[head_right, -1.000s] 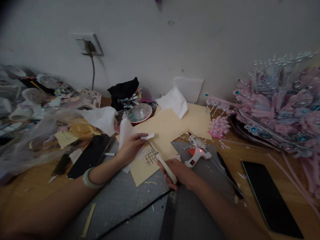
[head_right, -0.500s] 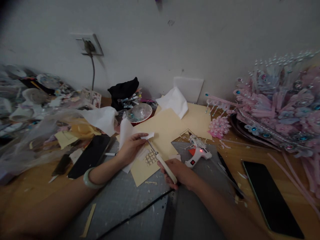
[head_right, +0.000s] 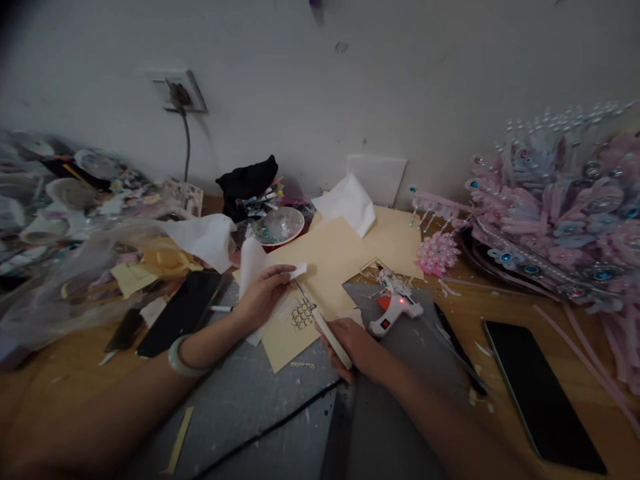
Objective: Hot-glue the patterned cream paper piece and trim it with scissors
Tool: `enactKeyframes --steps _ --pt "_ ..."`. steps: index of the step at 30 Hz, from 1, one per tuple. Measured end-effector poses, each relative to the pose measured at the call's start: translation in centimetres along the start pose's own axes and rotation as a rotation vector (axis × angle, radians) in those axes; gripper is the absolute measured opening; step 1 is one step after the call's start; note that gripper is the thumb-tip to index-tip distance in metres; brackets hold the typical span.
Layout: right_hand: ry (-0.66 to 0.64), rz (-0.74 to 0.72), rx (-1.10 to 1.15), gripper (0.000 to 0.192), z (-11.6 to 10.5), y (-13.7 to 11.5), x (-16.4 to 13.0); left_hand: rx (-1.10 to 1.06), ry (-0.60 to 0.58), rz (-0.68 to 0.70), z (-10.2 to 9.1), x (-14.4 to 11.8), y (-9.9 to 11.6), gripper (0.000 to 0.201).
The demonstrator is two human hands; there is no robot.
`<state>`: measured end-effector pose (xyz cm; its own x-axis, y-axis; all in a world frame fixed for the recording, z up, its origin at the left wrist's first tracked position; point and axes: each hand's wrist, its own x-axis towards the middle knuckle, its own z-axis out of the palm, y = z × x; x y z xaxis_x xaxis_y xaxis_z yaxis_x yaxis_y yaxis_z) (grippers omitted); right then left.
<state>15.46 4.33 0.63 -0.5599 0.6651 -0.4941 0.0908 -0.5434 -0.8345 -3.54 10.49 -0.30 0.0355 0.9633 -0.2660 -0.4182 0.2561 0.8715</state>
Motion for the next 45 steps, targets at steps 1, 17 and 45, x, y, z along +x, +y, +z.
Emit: enactKeyframes --steps 1,17,45 --pt "-0.002 -0.006 0.007 0.041 -0.03 0.05 0.00 -0.008 0.004 0.007 0.00 0.02 0.01 0.017" --pt "-0.026 -0.086 0.109 0.049 0.07 -0.13 -0.27 0.045 -0.018 -0.027 -0.11 -0.12 -0.06 0.027" --pt "-0.150 -0.109 0.286 0.057 -0.35 0.15 -0.31 -0.034 0.022 -0.021 0.03 0.07 -0.02 0.016"
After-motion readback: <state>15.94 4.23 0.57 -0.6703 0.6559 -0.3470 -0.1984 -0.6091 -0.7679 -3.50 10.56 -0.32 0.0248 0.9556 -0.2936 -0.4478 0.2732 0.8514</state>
